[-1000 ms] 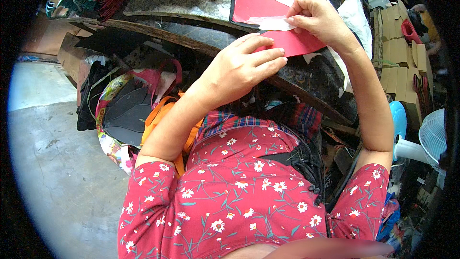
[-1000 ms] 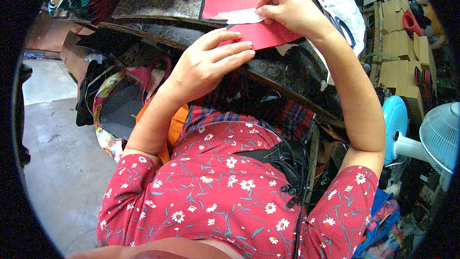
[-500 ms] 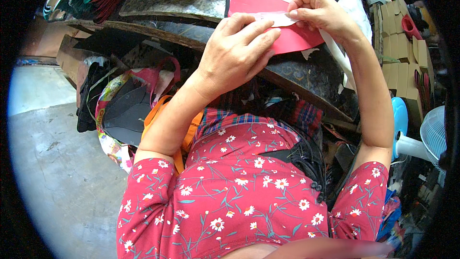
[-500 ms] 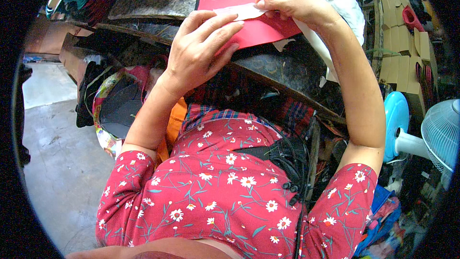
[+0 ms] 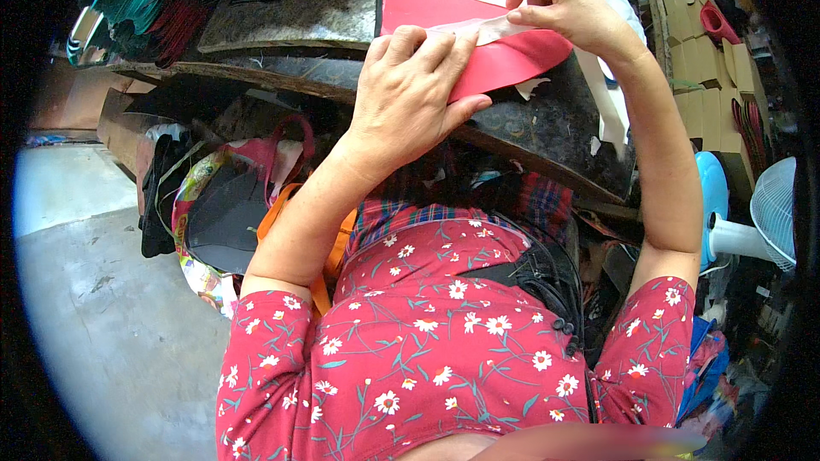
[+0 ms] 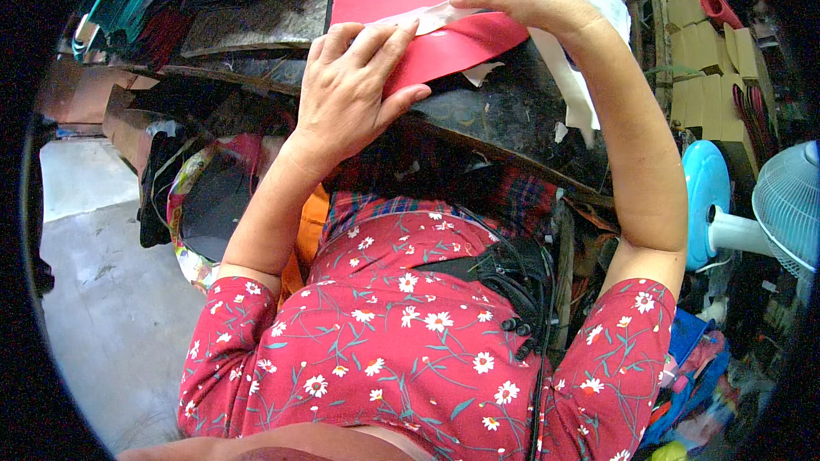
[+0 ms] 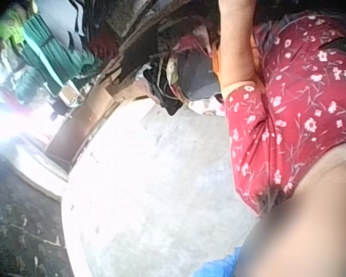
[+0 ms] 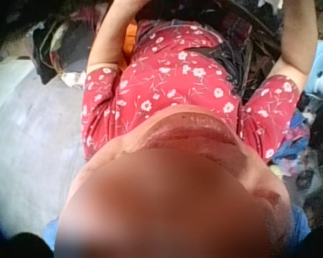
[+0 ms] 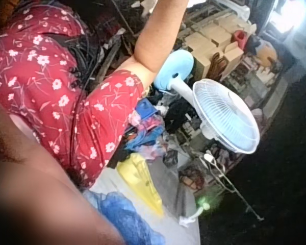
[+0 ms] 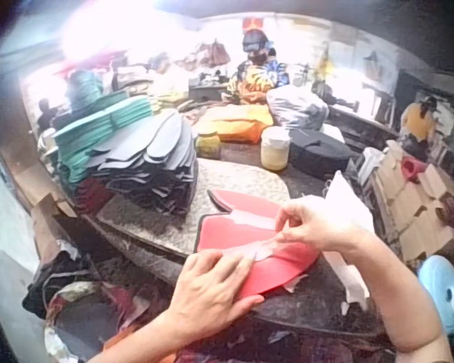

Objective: The person uses scissors to cut a white fabric strip and places it on a pink shoe insole. They then pick up a black insole and place it on the table.

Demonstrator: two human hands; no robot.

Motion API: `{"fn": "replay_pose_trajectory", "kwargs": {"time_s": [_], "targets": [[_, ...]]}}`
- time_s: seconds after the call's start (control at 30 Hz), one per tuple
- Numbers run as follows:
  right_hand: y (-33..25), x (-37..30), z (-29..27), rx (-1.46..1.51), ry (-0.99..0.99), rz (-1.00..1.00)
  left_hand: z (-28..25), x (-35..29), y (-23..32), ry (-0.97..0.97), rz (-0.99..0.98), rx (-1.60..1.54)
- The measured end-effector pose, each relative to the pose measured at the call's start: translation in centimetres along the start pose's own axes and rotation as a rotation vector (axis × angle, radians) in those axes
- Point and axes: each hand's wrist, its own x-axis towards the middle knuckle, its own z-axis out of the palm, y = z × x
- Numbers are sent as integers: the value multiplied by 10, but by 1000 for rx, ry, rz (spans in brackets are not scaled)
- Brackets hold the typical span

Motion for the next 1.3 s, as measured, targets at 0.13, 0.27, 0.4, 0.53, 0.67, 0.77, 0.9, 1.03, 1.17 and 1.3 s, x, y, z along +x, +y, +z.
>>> {"fn": "replay_pose_trajectory", "kwargs": {"time_s": [0.13, 0.27, 0.4, 0.53, 0.67, 0.77, 0.9, 1.03, 1.17, 1.3], "targets": [[10, -9, -7, 120, 38, 82, -6, 1, -6, -37, 22, 64], [15, -13, -3, 131, 67, 133, -23, -9, -20, -58, 7, 136], [21, -6, 5, 238, 125, 146, -23, -8, -19, -76, 1, 111], [27, 0, 5, 242, 126, 150, -19, 1, -12, -92, -8, 90], [31, 2, 6, 225, 110, 175, -13, 10, -1, -80, -16, 167], [35, 2, 9, 242, 112, 180, -3, 16, 11, -88, -40, 142], [38, 4, 10, 233, 118, 155, 4, 23, 10, -78, -55, 104], [30, 6, 6, 253, 101, 152, 5, 28, 4, -62, -43, 94], [17, -1, -10, 235, 104, 134, 6, 30, 5, -125, -1, 78], [16, -11, -23, 92, 105, 114, 6, 34, 1, -97, 33, -14]]}}
